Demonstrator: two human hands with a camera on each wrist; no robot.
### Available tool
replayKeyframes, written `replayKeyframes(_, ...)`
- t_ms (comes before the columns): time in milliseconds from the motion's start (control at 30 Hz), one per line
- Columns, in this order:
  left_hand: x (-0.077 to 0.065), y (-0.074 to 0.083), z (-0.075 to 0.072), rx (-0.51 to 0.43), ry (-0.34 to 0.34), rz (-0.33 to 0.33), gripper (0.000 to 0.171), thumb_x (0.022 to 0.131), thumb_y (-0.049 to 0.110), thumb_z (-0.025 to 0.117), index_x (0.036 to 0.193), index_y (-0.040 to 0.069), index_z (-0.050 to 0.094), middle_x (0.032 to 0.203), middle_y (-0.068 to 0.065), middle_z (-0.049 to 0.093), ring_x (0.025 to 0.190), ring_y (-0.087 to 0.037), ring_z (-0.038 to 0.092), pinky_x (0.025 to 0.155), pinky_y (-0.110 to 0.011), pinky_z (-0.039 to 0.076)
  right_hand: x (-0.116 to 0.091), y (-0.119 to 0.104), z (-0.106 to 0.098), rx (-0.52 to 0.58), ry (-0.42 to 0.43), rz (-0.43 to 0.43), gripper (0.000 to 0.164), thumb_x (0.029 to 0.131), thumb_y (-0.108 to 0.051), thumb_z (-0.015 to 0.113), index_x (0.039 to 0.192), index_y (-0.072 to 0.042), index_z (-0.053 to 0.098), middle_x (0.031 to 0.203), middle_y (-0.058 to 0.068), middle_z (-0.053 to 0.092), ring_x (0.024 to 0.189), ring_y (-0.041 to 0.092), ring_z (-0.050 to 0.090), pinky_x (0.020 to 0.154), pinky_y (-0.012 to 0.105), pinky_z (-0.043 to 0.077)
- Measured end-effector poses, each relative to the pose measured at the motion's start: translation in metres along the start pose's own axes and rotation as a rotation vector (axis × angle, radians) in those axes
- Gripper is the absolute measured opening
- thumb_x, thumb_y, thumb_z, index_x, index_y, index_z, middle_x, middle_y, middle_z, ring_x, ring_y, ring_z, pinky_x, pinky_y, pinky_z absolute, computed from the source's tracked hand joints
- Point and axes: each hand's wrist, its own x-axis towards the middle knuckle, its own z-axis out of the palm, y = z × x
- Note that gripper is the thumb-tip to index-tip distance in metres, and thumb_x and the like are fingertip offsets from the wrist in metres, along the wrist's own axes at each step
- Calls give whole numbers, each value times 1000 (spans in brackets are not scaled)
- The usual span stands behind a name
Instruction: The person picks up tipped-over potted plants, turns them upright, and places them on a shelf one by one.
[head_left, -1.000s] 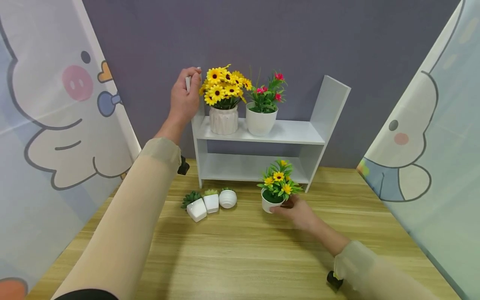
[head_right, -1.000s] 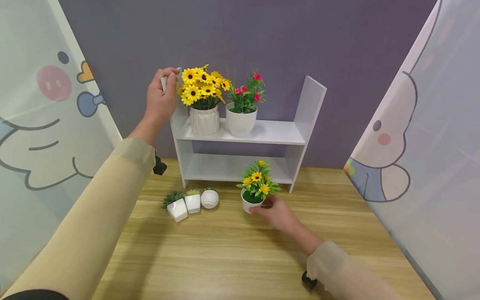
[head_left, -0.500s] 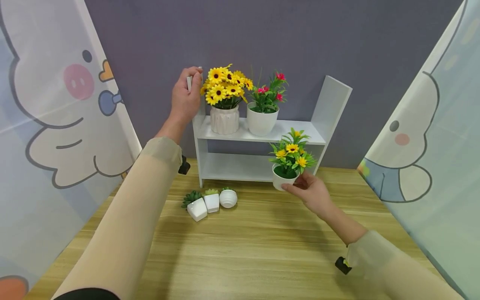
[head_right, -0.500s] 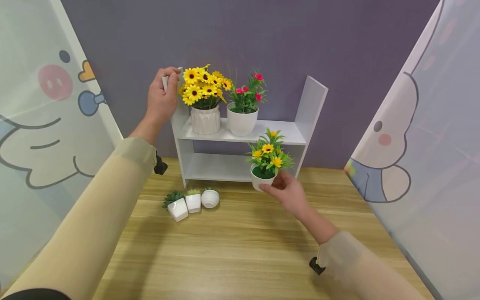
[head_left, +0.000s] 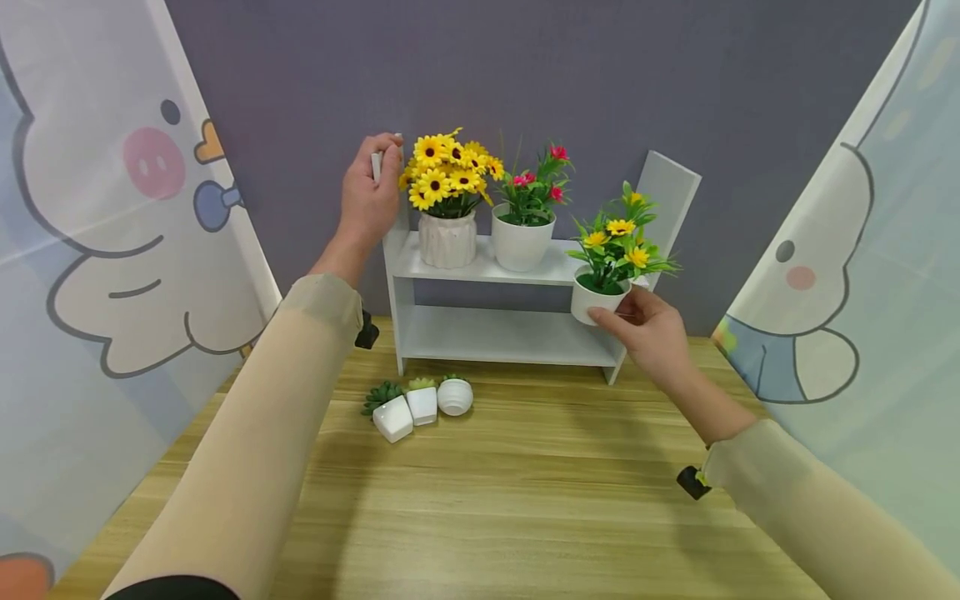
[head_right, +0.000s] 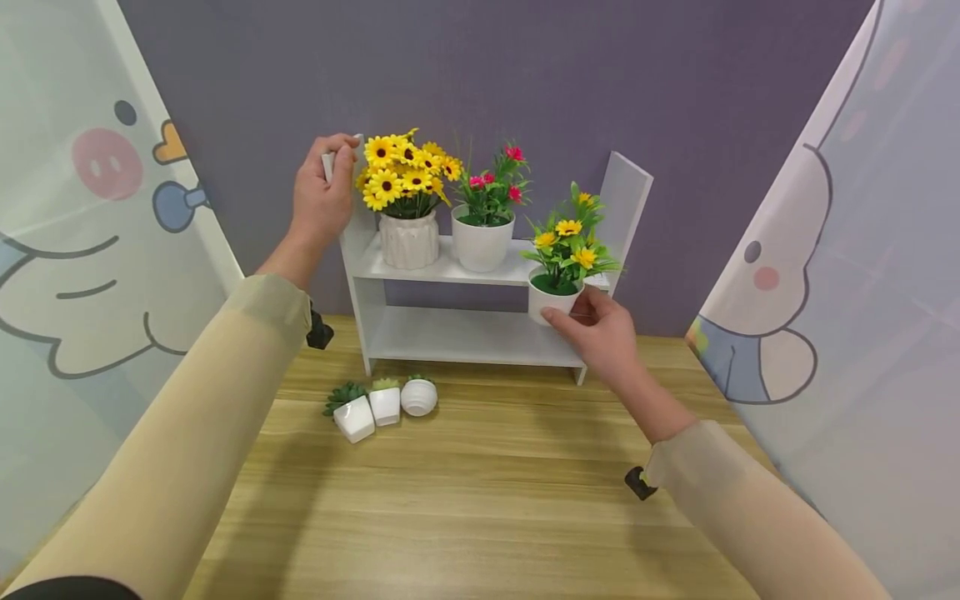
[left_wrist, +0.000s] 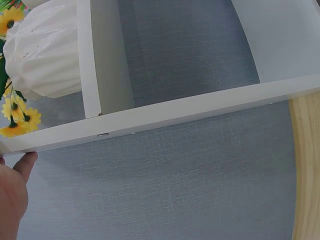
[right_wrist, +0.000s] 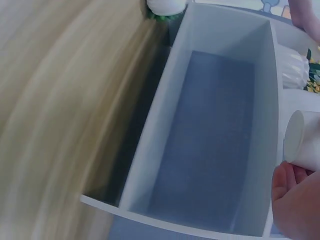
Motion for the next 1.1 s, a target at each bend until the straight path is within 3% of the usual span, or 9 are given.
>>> replayKeyframes(33, 0, 0, 0, -2, -1, 1, 43, 118, 39, 46, 144, 7, 59, 133, -18, 64, 75, -11, 40, 75, -29, 38, 2, -1, -1, -18, 12, -3, 63, 102, -53, 76, 145, -7, 66, 120, 8, 70, 103, 11, 66, 80, 15, 53)
replayKeyframes(133, 0, 0, -1, -2, -2, 2, 43, 118, 39, 46, 144, 7, 60, 115, -6, 65, 75, -11, 41, 75, -29, 38, 8, -4, -4, -59, 36, -2, 65, 101, -57, 75, 143, -8, 66, 119, 10, 70, 103, 15, 65, 78, 17, 52)
replayKeyframes(267, 0, 0, -1, -4, -2, 2, 43, 118, 39, 46, 144, 7, 60, 95, 12, 51, 73, -11, 40, 73, -29, 38, 17, -6, -7, -81, 44, 18, 68, 101, -60, 73, 142, -6, 65, 122, 14, 69, 106, 22, 64, 76, 20, 52)
replayKeyframes(433, -1, 0, 0, 0, -4, 4, 43, 118, 39, 46, 144, 8, 60, 97, 14, 51, 74, -11, 40, 73, -29, 38, 26, -7, -9, -88, 38, 58, 71, 101, -64, 72, 139, -4, 62, 147, 19, 63, 110, 24, 68, 77, 22, 52)
replayKeyframes(600, -1, 1, -1, 9, -4, -1, 43, 118, 40, 46, 145, 9, 59, 95, 11, 50, 75, -12, 40, 75, -29, 39, 37, -8, -10, -86, 17, 112, 79, 99, -67, 72, 144, -3, 56, 162, 19, 52, 92, 14, 72, 77, 26, 53)
replayKeyframes(900, -2, -1, -1, 7, 1, 9, 43, 118, 40, 46, 143, 8, 59, 99, 12, 52, 76, -12, 41, 75, -29, 39, 54, -6, -5, -45, 34, 180, 99, 97, -68, 72, 167, -5, 41, 168, 18, 46, 71, 5, 69, 84, 30, 50)
replayKeyframes(1100, -1, -1, -1, 11, -1, 11, 44, 118, 40, 45, 144, 7, 59, 98, 11, 52, 75, -11, 41, 76, -29, 39, 61, -5, 2, -24, 72, 156, 92, 97, -66, 74, 163, -7, 48, 164, 16, 53, 65, 8, 70, 83, 30, 51)
